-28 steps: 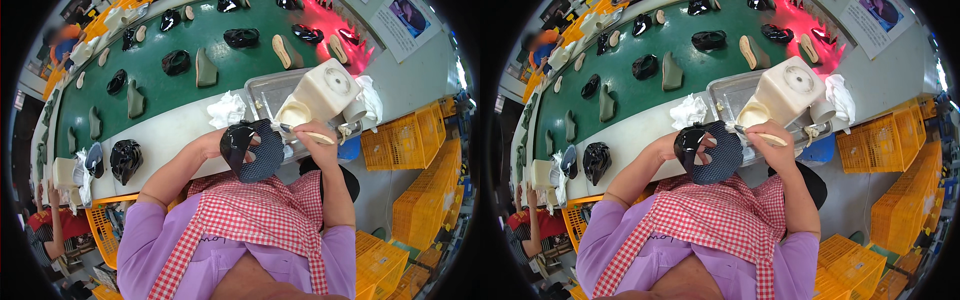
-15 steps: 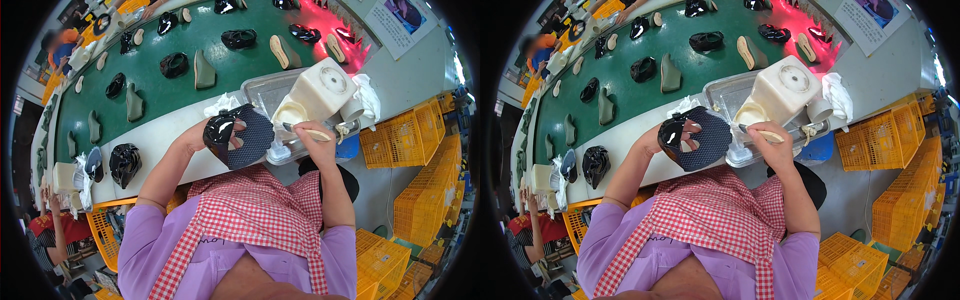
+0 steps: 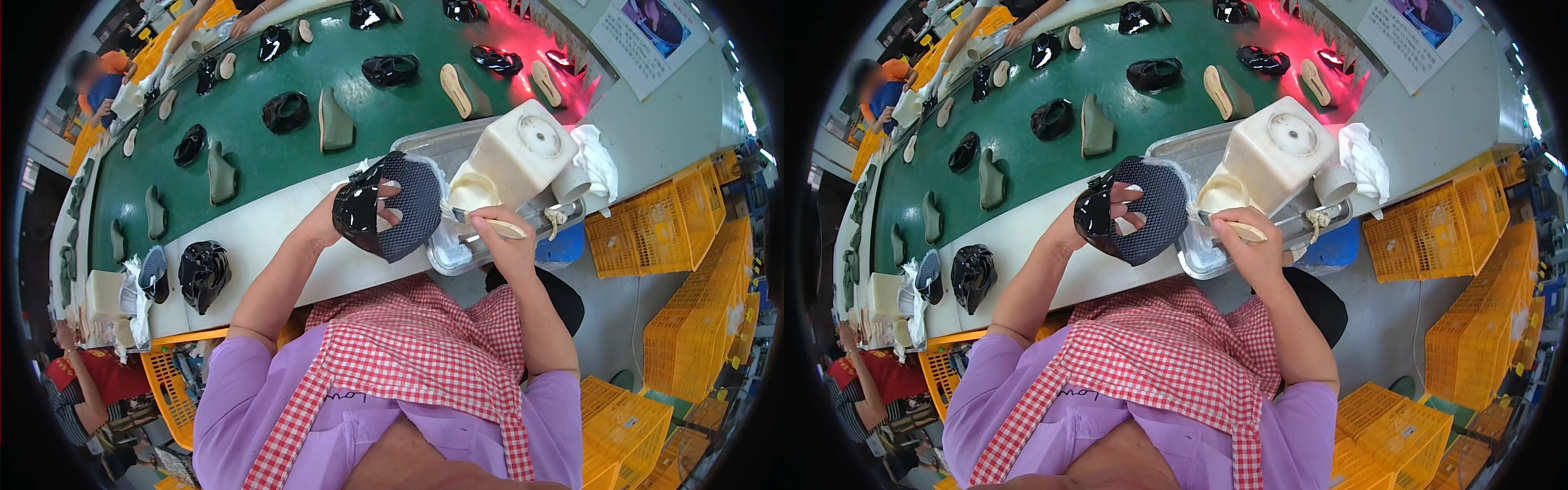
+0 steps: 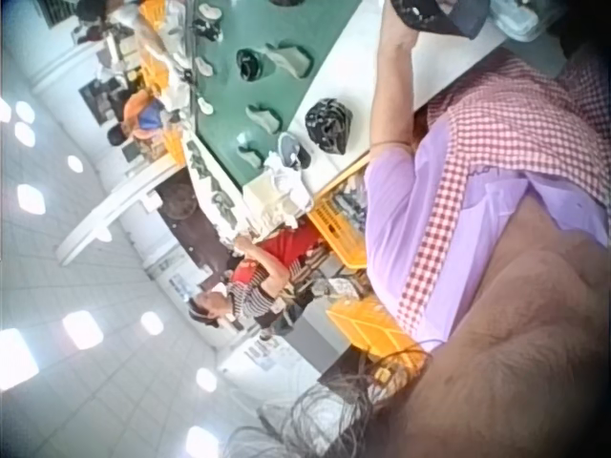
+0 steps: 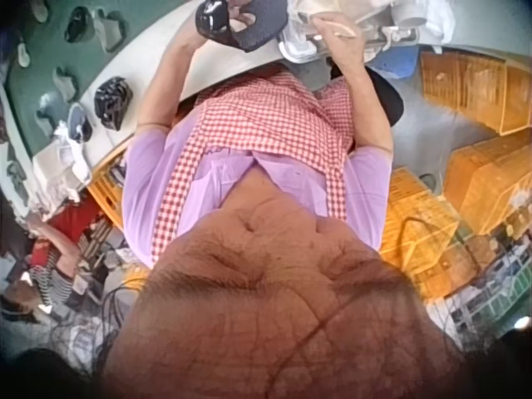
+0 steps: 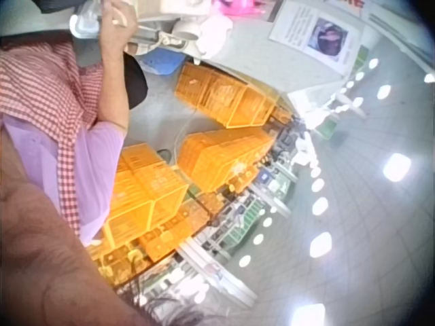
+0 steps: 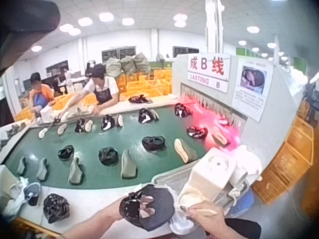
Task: Applying white adhesive glue to the interior and edges of shoe components using a brush on a manufacturing line.
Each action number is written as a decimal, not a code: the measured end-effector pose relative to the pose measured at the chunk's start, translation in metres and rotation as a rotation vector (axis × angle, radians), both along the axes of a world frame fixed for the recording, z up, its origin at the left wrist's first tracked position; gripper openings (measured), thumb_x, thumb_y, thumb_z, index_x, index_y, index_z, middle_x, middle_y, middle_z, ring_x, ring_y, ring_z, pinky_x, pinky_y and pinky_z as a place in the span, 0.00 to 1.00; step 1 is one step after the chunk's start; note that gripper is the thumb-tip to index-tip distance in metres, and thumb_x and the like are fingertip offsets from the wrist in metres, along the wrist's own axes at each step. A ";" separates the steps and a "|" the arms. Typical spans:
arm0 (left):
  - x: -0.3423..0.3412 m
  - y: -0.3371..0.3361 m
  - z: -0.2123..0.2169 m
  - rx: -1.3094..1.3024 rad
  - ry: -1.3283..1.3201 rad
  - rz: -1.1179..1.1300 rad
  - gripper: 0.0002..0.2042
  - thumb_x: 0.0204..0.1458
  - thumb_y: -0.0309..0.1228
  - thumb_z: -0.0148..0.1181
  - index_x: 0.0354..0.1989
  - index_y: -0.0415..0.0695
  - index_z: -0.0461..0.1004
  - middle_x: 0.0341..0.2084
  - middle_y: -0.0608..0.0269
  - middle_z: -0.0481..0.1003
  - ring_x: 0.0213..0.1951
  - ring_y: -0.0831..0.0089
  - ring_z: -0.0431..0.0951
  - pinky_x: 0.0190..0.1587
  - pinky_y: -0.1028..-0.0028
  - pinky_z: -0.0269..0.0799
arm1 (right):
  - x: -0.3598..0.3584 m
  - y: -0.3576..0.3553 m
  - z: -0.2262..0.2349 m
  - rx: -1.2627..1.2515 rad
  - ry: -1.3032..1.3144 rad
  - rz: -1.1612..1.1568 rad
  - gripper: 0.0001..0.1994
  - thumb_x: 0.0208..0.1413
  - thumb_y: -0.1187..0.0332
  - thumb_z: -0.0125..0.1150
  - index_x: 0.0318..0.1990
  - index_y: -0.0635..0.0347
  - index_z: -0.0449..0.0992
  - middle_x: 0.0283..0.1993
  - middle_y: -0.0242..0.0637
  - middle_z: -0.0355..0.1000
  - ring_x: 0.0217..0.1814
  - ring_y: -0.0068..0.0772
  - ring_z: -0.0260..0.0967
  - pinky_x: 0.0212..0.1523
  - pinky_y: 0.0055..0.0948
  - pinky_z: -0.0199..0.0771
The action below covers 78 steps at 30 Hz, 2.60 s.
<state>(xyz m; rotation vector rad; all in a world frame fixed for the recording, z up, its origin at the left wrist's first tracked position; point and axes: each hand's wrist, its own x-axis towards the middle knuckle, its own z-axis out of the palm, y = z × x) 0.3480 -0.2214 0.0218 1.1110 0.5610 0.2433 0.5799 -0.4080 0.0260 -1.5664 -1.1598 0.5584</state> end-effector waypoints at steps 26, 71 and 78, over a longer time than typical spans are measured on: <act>0.050 -0.058 -0.017 0.508 -0.437 0.395 0.29 0.58 0.23 0.50 0.68 0.41 0.49 0.54 0.55 0.66 0.53 0.69 0.72 0.47 0.74 0.71 | -0.010 0.016 0.007 0.208 -0.538 -0.039 0.04 0.47 0.73 0.64 0.31 0.61 0.77 0.31 0.37 0.71 0.37 0.40 0.64 0.41 0.34 0.63; 0.059 -0.023 -0.021 1.419 -0.264 0.103 0.21 0.49 0.26 0.57 0.54 0.39 0.69 0.43 0.53 0.74 0.43 0.56 0.74 0.46 0.65 0.70 | 0.002 0.010 0.008 -0.163 0.202 -0.021 0.07 0.52 0.70 0.62 0.36 0.63 0.79 0.32 0.34 0.77 0.34 0.21 0.73 0.38 0.22 0.72; 0.072 -0.009 -0.014 1.482 -0.307 0.098 0.27 0.43 0.19 0.56 0.57 0.42 0.66 0.49 0.52 0.72 0.45 0.52 0.72 0.47 0.63 0.72 | 0.003 0.006 0.009 -0.137 0.251 0.134 0.07 0.53 0.71 0.61 0.36 0.65 0.78 0.31 0.34 0.77 0.33 0.21 0.73 0.36 0.21 0.72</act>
